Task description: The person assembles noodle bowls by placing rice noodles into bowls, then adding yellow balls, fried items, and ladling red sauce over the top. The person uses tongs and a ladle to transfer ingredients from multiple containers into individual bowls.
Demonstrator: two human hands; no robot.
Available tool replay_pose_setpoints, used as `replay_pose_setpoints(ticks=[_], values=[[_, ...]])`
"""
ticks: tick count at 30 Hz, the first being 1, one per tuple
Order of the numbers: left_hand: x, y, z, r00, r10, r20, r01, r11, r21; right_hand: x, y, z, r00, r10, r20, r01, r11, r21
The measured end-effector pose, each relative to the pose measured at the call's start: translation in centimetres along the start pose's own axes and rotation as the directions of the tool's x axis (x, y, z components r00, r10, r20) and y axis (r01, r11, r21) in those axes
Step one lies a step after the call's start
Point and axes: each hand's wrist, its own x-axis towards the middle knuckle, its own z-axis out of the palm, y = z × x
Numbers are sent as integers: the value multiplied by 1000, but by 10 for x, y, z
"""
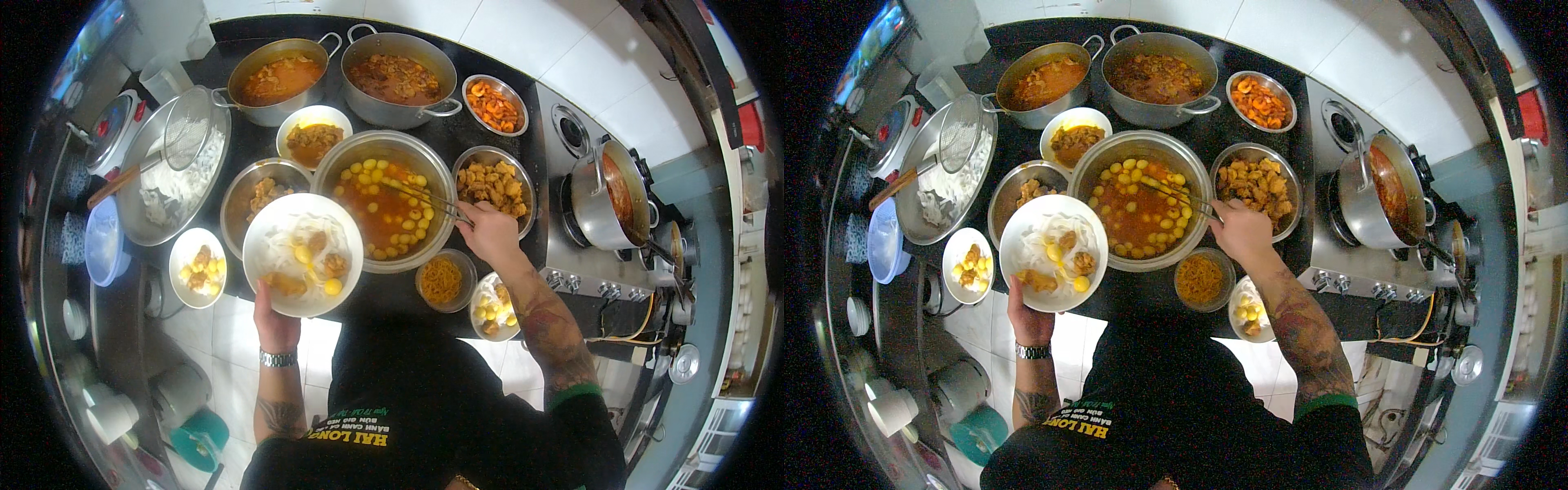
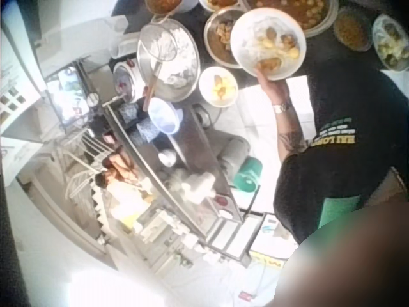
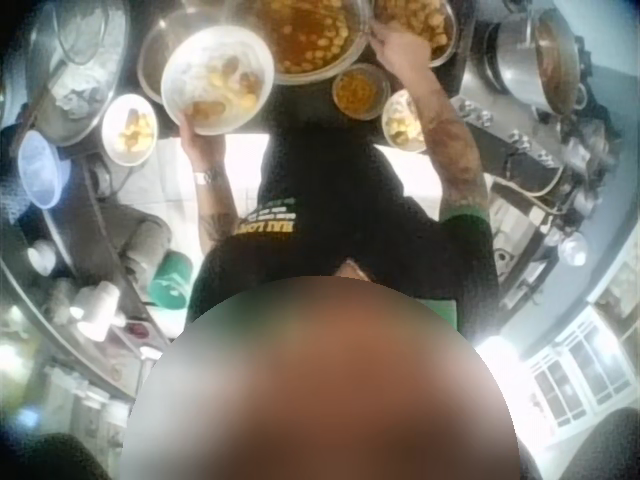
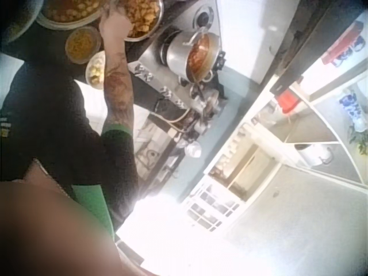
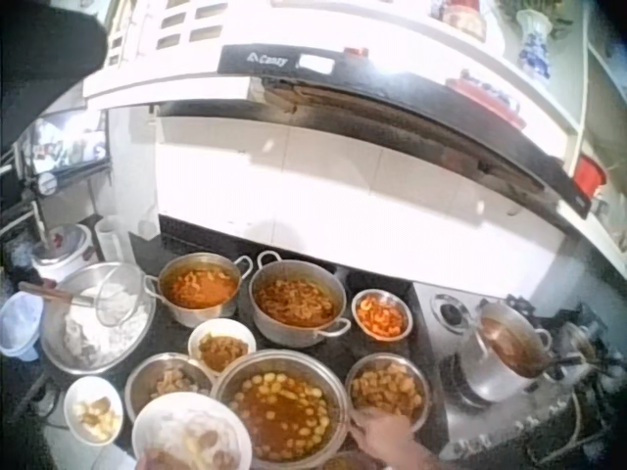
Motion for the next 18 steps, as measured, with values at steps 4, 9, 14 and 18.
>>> replay_pose_setpoints(ticks=[4, 9, 14, 18], values=[[1, 1, -1, 999, 9, 41, -9, 1000, 8, -5, 12, -12, 993, 101, 53, -108, 984, 140], [1, 3, 4, 998, -5, 69, 7, 1000, -28, -11, 16, -49, 967, 220, 130, -255, 865, 431], [3, 6, 10, 969, -111, 222, 102, 993, 53, -21, -16, -102, 976, 40, 213, -189, 639, 746], [6, -1, 24, 979, -87, 183, 79, 995, 54, -27, -43, -118, 971, -99, 217, -80, 721, 688]])
